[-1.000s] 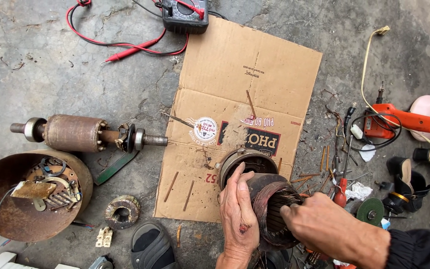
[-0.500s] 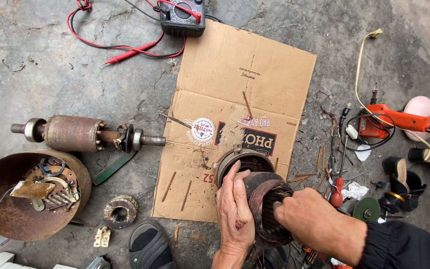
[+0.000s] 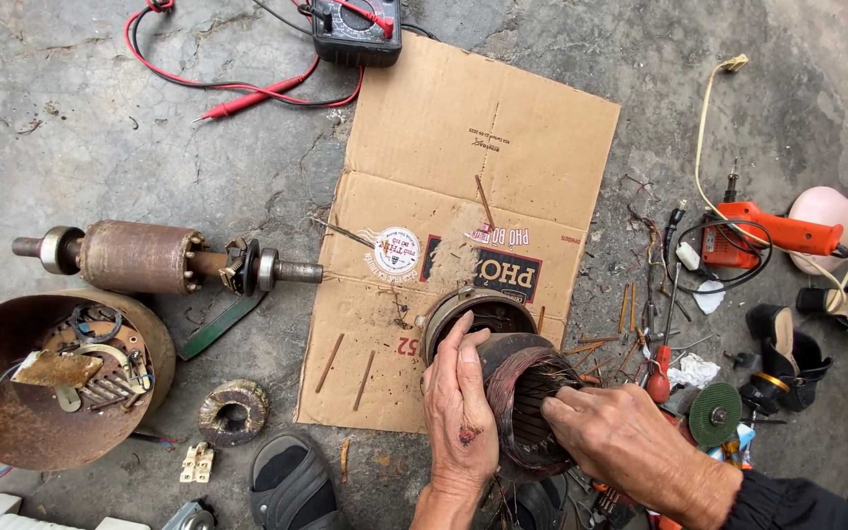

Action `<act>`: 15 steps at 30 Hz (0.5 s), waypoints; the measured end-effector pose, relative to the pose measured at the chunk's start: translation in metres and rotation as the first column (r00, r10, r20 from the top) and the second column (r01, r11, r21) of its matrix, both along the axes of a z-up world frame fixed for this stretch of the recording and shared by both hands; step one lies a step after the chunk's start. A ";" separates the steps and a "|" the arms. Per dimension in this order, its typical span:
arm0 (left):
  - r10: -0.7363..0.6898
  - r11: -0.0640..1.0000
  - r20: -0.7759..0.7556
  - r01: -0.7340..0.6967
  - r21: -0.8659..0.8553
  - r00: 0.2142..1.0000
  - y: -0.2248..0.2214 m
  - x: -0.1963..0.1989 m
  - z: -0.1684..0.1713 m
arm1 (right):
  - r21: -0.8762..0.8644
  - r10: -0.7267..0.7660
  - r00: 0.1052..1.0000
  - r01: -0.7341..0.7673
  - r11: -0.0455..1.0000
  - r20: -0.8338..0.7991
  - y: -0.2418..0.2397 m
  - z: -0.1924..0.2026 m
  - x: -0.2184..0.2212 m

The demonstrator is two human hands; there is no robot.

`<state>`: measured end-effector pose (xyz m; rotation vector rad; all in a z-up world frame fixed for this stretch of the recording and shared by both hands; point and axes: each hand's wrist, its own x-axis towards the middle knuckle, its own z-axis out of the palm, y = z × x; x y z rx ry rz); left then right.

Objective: Extracting old copper wire windings from the slots of a motor stator using pliers and hands.

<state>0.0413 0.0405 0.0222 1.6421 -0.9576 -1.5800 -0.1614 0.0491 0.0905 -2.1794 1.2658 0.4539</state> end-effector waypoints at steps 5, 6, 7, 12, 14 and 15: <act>-0.018 1.000 0.013 0.018 0.003 1.000 0.001 -0.001 0.000 | 0.133 -0.054 0.998 0.058 0.989 -0.032 -0.027 0.017 0.006; -0.009 1.000 0.005 0.009 0.018 1.000 0.000 0.000 0.001 | 0.219 -0.076 0.997 0.079 0.972 -0.020 -0.036 0.022 0.008; -0.009 1.000 0.004 0.009 0.015 1.000 0.000 -0.001 0.001 | 0.217 -0.077 0.997 0.079 0.973 -0.021 -0.035 0.020 0.008; 0.001 1.000 0.005 -0.001 0.008 1.000 0.000 0.000 0.002 | 0.253 0.262 0.961 -0.234 0.939 -0.083 -0.037 0.006 0.012; -0.003 1.000 0.009 0.003 0.005 1.000 0.001 -0.001 0.000 | 0.274 0.299 0.949 -0.263 0.925 -0.099 -0.043 0.012 0.020; -0.005 1.000 0.015 0.005 0.000 1.000 0.001 -0.001 -0.001 | 0.293 0.337 0.934 -0.293 0.910 -0.114 -0.047 0.015 0.024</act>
